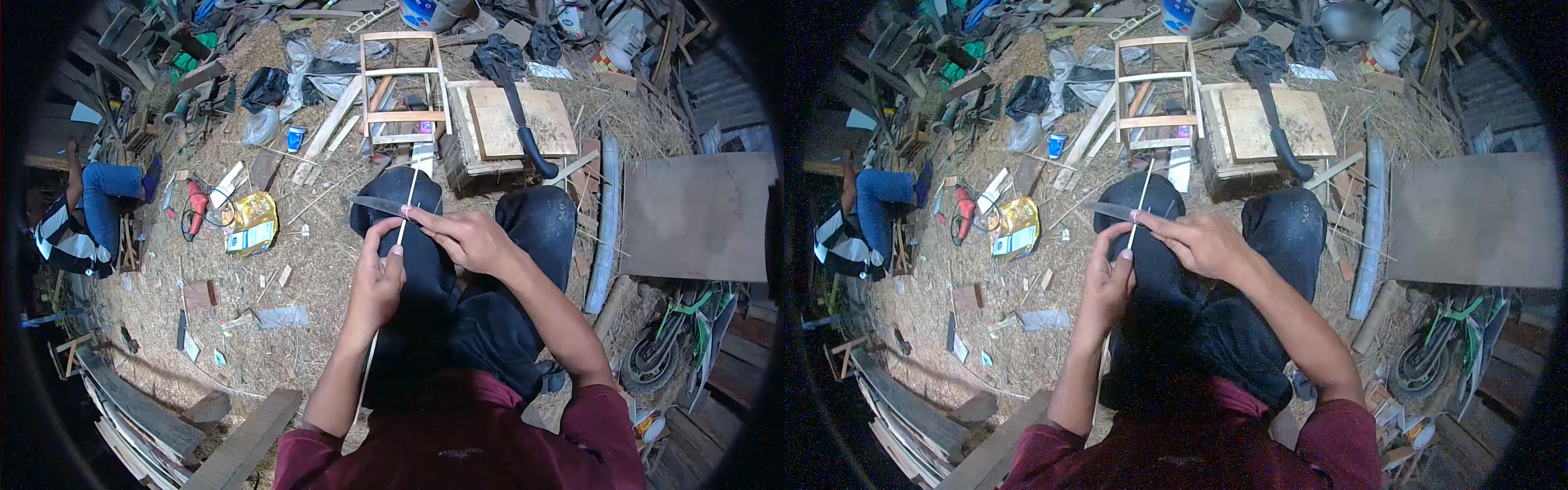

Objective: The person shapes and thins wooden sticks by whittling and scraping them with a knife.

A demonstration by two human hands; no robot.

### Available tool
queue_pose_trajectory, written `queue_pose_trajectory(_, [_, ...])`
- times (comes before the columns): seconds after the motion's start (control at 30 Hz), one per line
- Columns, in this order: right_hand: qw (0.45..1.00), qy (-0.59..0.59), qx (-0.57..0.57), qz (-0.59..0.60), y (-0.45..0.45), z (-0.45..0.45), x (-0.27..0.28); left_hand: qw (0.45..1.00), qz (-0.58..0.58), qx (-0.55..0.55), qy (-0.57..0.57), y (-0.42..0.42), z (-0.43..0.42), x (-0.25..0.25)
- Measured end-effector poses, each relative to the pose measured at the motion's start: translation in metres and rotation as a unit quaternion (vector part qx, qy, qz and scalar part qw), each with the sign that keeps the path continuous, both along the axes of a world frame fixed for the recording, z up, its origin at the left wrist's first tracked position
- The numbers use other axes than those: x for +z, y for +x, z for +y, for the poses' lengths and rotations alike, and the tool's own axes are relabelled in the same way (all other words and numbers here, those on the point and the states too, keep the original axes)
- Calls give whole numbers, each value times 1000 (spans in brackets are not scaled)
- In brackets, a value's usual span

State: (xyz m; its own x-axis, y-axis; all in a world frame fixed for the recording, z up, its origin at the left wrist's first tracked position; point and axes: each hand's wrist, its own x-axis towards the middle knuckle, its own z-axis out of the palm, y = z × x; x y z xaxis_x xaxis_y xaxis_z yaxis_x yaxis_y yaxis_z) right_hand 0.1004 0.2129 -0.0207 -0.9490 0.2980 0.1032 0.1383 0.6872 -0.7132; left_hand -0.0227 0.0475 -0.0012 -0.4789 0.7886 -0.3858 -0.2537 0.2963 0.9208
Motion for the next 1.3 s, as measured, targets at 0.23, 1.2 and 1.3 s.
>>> queue_pose_trajectory(0.23, [998,-42,3,42,-2,6,-5,997,-82,2,0,-8,7,5])
queue_pose_trajectory(1.2, [994,-78,-49,60,4,3,-14,998,-25,10,-51,30,-60,9])
queue_pose_trajectory(1.3, [997,-74,0,36,6,-4,-11,995,-91,29,-19,10,-17,9])
